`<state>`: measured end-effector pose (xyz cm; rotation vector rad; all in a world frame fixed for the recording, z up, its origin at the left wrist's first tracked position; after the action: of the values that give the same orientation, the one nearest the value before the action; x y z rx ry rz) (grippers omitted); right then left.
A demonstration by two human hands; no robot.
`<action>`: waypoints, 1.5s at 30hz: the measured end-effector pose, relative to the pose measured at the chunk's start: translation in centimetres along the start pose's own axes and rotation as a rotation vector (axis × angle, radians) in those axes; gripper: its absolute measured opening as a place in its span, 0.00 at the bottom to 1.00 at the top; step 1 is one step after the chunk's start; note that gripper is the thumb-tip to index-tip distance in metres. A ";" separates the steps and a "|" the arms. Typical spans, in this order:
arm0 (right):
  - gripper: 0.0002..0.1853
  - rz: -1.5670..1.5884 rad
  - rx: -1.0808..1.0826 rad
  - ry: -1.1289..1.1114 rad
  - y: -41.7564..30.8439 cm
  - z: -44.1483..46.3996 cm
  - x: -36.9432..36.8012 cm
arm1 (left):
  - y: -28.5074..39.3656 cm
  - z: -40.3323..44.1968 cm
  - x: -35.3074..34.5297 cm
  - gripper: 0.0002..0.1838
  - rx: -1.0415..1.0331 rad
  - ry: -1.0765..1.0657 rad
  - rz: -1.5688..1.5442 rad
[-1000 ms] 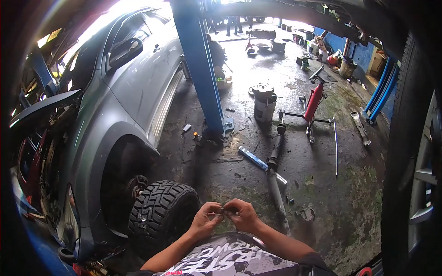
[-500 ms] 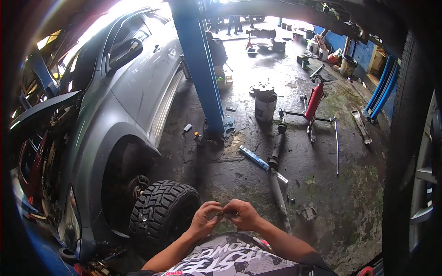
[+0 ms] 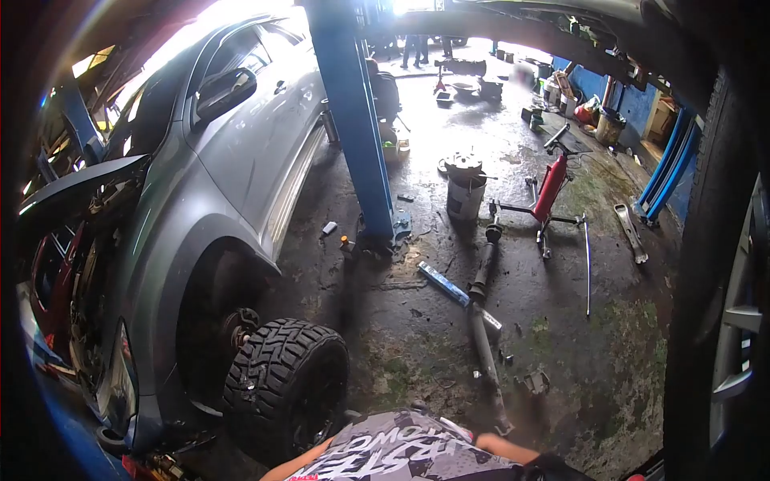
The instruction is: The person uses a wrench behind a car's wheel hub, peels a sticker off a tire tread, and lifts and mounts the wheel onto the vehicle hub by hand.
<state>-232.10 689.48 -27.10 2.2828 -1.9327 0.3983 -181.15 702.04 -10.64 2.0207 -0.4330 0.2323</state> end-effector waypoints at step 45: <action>0.24 0.608 0.013 0.237 -8.0 -6.9 15.2 | 8.3 -9.2 1.5 0.27 0.322 0.097 -0.289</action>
<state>-222.79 678.24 -15.69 1.5157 -2.4482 0.7003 -182.86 706.39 0.96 2.3441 -0.0395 0.2305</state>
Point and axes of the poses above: each hand's wrist, its own z-axis towards the middle knuckle, its own x-axis out of the back of the hand, y = z × x, the point moved 4 cm from there along z, towards the middle knuckle, and after that the axes turned 14 degrees about -x, right-handed, at the moved point
